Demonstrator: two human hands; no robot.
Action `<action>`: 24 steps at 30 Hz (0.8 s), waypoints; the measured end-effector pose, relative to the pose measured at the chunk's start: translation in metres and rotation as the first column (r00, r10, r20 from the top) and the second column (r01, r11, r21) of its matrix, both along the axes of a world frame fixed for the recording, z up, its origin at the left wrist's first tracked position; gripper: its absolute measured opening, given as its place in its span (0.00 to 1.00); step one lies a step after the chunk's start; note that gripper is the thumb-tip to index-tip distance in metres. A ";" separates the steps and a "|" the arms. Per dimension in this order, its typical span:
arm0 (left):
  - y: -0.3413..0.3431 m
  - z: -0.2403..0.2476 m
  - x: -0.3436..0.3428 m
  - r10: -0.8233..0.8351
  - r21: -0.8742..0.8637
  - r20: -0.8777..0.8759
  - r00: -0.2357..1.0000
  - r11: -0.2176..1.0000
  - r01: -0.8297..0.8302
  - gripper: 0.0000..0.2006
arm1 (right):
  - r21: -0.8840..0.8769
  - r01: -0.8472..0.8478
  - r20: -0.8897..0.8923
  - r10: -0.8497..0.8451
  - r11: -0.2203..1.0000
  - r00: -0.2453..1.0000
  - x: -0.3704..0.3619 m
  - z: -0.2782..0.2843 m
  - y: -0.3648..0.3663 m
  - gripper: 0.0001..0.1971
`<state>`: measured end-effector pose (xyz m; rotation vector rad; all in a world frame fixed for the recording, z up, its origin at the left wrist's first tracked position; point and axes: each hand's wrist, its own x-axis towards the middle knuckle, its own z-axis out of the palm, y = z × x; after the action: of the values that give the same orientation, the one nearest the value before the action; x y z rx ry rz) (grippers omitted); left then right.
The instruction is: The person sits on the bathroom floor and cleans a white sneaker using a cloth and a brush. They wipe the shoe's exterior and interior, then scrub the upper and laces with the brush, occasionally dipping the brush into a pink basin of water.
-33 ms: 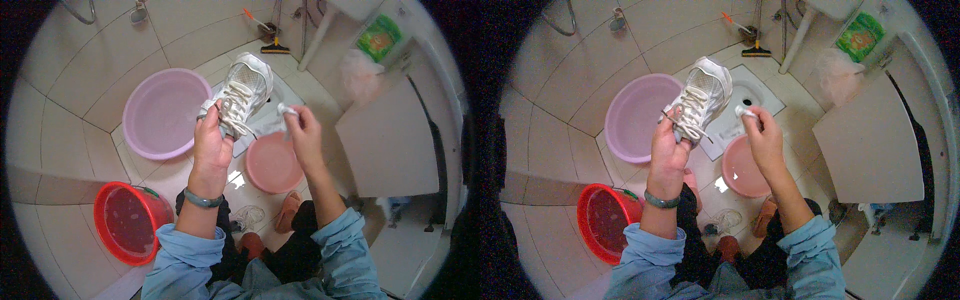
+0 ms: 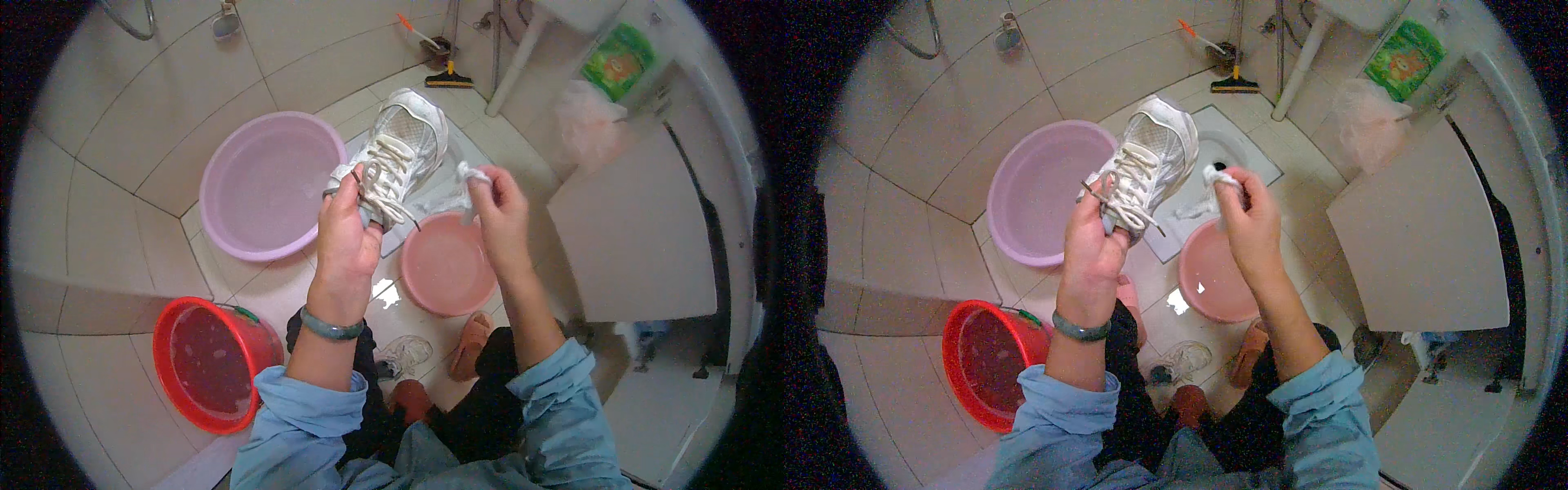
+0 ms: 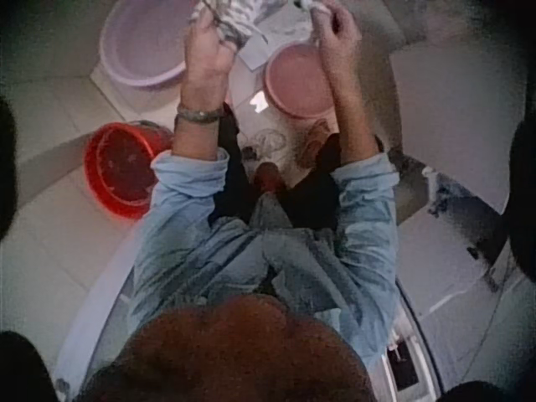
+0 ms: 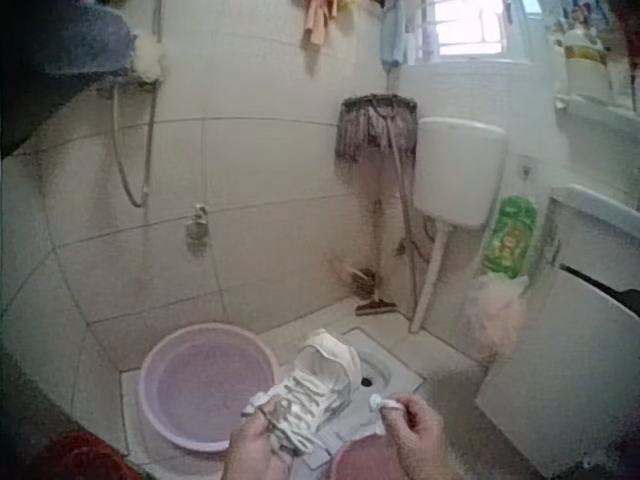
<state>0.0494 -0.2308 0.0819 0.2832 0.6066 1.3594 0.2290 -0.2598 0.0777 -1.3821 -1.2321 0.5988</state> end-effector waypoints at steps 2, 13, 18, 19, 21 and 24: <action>0.000 -0.003 0.001 -0.023 -0.002 0.007 1.000 1.000 0.023 0.12 | 0.009 0.021 -0.129 -0.020 1.000 0.992 -0.003 0.014 0.000 0.09; -0.017 0.009 0.029 -0.105 0.137 -0.143 0.984 0.983 0.124 0.12 | 0.194 -0.096 0.192 0.058 0.976 0.980 -0.020 0.020 -0.001 0.12; -0.024 0.009 0.044 -0.056 0.219 -0.308 0.950 0.967 0.128 0.11 | 0.334 -0.134 0.545 -0.075 0.933 0.835 -0.015 0.020 0.001 0.09; -0.027 0.008 0.046 -0.102 0.208 -0.405 0.908 0.957 0.201 0.11 | 0.341 -0.129 0.572 -0.097 0.931 0.814 -0.012 0.019 0.001 0.09; -0.035 0.006 0.048 -0.184 0.168 -0.586 0.789 0.925 0.341 0.10 | 0.353 -0.130 0.645 -0.140 0.927 0.752 -0.007 0.020 0.009 0.08; -0.042 -0.005 0.056 -0.206 0.124 -0.546 0.812 0.938 0.322 0.10 | 0.306 -0.057 0.474 -0.100 0.950 0.875 -0.001 0.022 0.012 0.08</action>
<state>0.1055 -0.2730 0.0766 0.9079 0.8406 1.0665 0.2285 -0.2473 0.1001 -1.3095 -1.6282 0.0183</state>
